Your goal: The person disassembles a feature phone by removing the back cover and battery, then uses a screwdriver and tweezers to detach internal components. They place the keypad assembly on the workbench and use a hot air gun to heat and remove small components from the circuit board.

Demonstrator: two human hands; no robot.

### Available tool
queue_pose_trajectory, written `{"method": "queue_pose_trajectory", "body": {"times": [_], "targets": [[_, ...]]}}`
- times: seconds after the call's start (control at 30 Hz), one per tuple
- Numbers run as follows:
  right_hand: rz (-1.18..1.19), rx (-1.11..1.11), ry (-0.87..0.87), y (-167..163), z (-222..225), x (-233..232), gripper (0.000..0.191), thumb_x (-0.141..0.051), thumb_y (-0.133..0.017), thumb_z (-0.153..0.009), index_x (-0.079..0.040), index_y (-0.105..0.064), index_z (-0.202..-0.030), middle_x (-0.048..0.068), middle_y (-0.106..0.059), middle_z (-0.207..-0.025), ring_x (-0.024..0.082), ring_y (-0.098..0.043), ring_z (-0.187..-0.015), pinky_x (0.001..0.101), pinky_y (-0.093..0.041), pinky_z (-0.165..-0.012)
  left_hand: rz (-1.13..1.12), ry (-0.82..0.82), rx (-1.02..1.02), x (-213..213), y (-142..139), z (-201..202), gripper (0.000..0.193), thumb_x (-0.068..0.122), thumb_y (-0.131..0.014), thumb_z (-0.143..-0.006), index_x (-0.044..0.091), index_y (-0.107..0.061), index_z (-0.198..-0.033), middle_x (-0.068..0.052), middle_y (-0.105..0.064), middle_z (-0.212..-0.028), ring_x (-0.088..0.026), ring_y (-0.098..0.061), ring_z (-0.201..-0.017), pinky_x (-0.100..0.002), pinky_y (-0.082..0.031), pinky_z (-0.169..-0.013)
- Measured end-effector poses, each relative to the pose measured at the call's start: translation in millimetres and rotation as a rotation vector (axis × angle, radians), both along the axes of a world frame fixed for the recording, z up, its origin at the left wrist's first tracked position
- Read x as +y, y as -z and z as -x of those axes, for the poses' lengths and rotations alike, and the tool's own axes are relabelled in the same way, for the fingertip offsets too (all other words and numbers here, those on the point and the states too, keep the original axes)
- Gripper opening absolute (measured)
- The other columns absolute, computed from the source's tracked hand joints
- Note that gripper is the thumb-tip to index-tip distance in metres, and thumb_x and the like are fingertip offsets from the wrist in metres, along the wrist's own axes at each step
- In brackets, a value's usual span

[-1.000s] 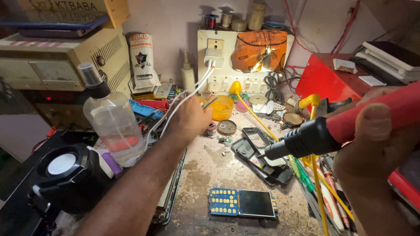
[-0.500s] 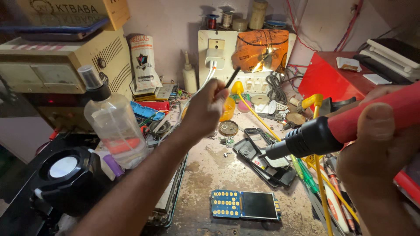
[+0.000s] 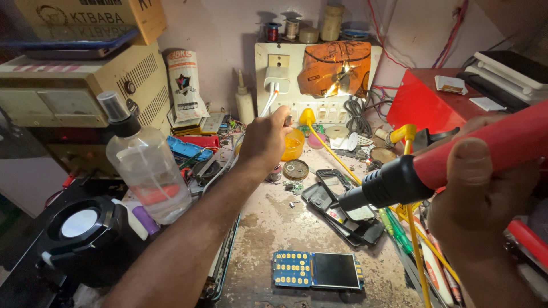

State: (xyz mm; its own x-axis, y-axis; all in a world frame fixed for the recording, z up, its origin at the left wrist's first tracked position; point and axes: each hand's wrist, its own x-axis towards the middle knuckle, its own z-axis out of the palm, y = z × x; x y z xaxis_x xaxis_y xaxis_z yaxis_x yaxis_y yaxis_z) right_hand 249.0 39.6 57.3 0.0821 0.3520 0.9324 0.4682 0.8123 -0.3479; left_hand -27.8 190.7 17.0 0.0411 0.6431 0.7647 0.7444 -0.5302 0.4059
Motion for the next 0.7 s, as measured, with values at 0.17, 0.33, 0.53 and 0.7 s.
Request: {"method": "queue_pose_trajectory", "body": {"times": [0.17,0.33,0.53,0.7], "targets": [[0.012,0.021,-0.019,-1.3,2.9,-0.5,0.05,-0.052,-0.057,-0.118,-0.005,-0.053,-0.101,0.001,-0.056,-0.089,0.009,-0.05,-0.078,0.0256,-0.041,-0.075,0.089,-0.028,-0.022,12.4,6.2,-1.5,0.022,0.013,-0.08,-0.084,0.009,-0.064,-0.098,-0.016,-0.073,-0.081,-0.04,-0.072,-0.083,-0.05,-0.055,-0.067],[0.001,0.034,-0.03,-4.2,6.3,-2.5,0.047,-0.05,-0.058,-0.116,-0.004,-0.055,-0.106,0.002,-0.057,-0.091,0.01,-0.05,-0.078,0.0255,-0.041,-0.075,0.1,-0.04,-0.034,12.6,7.3,-2.4,0.022,0.013,-0.081,-0.083,0.009,-0.064,-0.097,-0.017,-0.072,-0.078,-0.039,-0.073,-0.082,-0.05,-0.055,-0.066],[0.011,0.04,-0.062,-4.3,5.5,-0.2,0.052,-0.054,-0.058,-0.114,-0.005,-0.052,-0.1,0.002,-0.057,-0.085,0.009,-0.052,-0.075,0.0248,-0.04,-0.071,0.015,-0.005,-0.114,-15.2,0.6,-0.3,0.021,0.009,-0.078,-0.088,0.009,-0.063,-0.103,-0.013,-0.076,-0.083,-0.033,-0.076,-0.081,-0.044,-0.058,-0.067],[0.002,0.045,-0.071,5.9,-0.5,8.0,0.052,-0.054,-0.058,-0.114,-0.003,-0.051,-0.104,0.002,-0.056,-0.09,0.008,-0.05,-0.079,0.024,-0.04,-0.075,0.065,0.18,-0.253,-69.3,-17.6,23.6,0.017,0.009,-0.074,-0.094,0.006,-0.06,-0.102,-0.008,-0.078,-0.091,-0.016,-0.078,-0.084,-0.031,-0.06,-0.071]]}}
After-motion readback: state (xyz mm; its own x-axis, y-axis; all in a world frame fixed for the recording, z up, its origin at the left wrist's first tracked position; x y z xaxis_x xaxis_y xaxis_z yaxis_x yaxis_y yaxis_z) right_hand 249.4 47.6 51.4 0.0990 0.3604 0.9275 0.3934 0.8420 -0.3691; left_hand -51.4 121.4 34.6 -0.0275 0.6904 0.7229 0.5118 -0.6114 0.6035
